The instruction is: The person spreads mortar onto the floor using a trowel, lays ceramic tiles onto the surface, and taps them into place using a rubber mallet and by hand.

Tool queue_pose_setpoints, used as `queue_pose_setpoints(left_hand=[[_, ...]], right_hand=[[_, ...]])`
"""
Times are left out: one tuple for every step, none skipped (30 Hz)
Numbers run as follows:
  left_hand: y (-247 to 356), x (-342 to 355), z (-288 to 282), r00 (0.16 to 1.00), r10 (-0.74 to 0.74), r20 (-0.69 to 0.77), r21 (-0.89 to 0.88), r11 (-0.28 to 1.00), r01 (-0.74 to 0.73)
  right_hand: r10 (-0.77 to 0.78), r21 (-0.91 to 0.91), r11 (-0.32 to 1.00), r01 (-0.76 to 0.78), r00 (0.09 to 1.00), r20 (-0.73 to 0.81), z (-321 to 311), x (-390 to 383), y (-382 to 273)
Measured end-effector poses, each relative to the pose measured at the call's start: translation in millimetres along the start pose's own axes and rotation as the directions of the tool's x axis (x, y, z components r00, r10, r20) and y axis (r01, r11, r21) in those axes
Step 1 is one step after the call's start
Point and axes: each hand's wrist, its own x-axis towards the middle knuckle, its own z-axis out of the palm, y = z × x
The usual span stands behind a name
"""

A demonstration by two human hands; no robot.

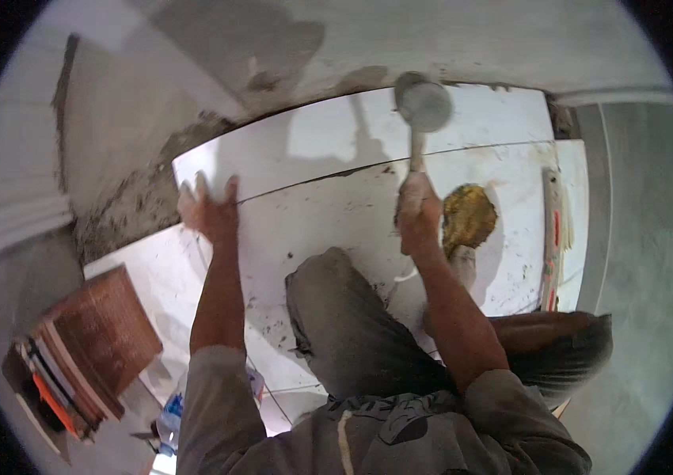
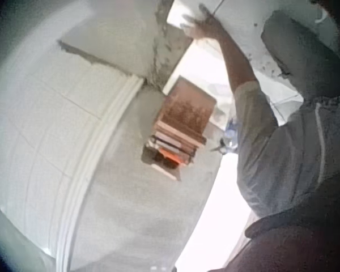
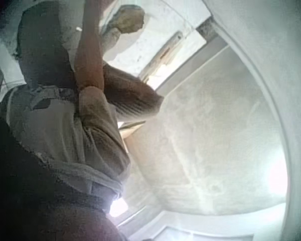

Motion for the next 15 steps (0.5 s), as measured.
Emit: queue_pose_setpoints(left_hand=[[1, 1, -1, 1.000, -0.011, 0.017, 0.029, 1.000, 0.010], [2, 1, -4, 0.998, -0.037, 0.052, 0.045, 0.998, 0.035], [4, 2, -6, 0.995, -0.062, 0.082, 0.052, 0.997, 0.057], [6, 3, -9, 0.995, -0.066, 0.073, 0.051, 0.997, 0.062], [7, 3, -12, 0.993, -0.067, 0.093, 0.049, 0.997, 0.062], [8, 5, -14, 0.991, -0.076, 0.106, 0.053, 0.996, 0.071], [8, 5, -15, 0.990, -0.094, 0.102, 0.061, 0.994, 0.088], [8, 4, -17, 0.992, -0.082, 0.097, 0.055, 0.996, 0.077], [8, 6, -16, 0.992, -0.085, 0.093, 0.027, 0.996, 0.083], [8, 5, -16, 0.991, -0.097, 0.098, 0.042, 0.995, 0.093], [7, 5, -15, 0.990, -0.103, 0.095, 0.041, 0.994, 0.100], [6, 4, -14, 0.986, -0.124, 0.114, 0.039, 0.992, 0.120], [6, 4, -12, 0.987, -0.120, 0.110, 0.026, 0.993, 0.118], [5, 3, -11, 0.980, -0.146, 0.133, 0.028, 0.989, 0.144], [5, 3, -10, 0.977, -0.158, 0.141, 0.021, 0.987, 0.156]], right_hand=[[-0.120, -0.201, 0.973, 0.118, 0.993, 0.003, 0, 1, 4], [-0.037, -0.341, 0.939, 0.050, 0.998, 0.043, 3, 2, 7], [0.099, -0.459, 0.887, -0.052, 0.992, 0.080, 4, 2, 9], [0.006, -0.454, 0.891, 0.019, 0.999, 0.054, 4, 2, 9], [0.138, -0.445, 0.892, -0.082, 0.986, 0.095, 4, 1, 6], [0.291, -0.470, 0.856, -0.217, 0.952, 0.091, 3, 2, 2], [0.253, -0.449, 0.880, -0.157, 0.954, 0.162, 3, 1, -3], [0.248, -0.421, 0.891, -0.170, 0.959, 0.136, 1, -3, -9], [0.230, -0.380, 0.909, -0.171, 0.967, 0.114, 1, 0, -15], [0.201, -0.384, 0.912, -0.142, 0.972, 0.118, 2, 2, -19], [0.198, -0.323, 0.932, -0.163, 0.977, 0.079, 2, 2, -21], [0.156, -0.221, 0.965, -0.143, 0.987, 0.047, 4, 4, -22], [0.187, -0.267, 0.948, -0.172, 0.982, 0.032, 7, 6, -20], [0.157, -0.057, 0.986, -0.157, 0.988, 0.003, 12, 8, -16], [0.064, 0.183, 0.981, -0.059, 0.998, -0.018, 14, 10, -12]])
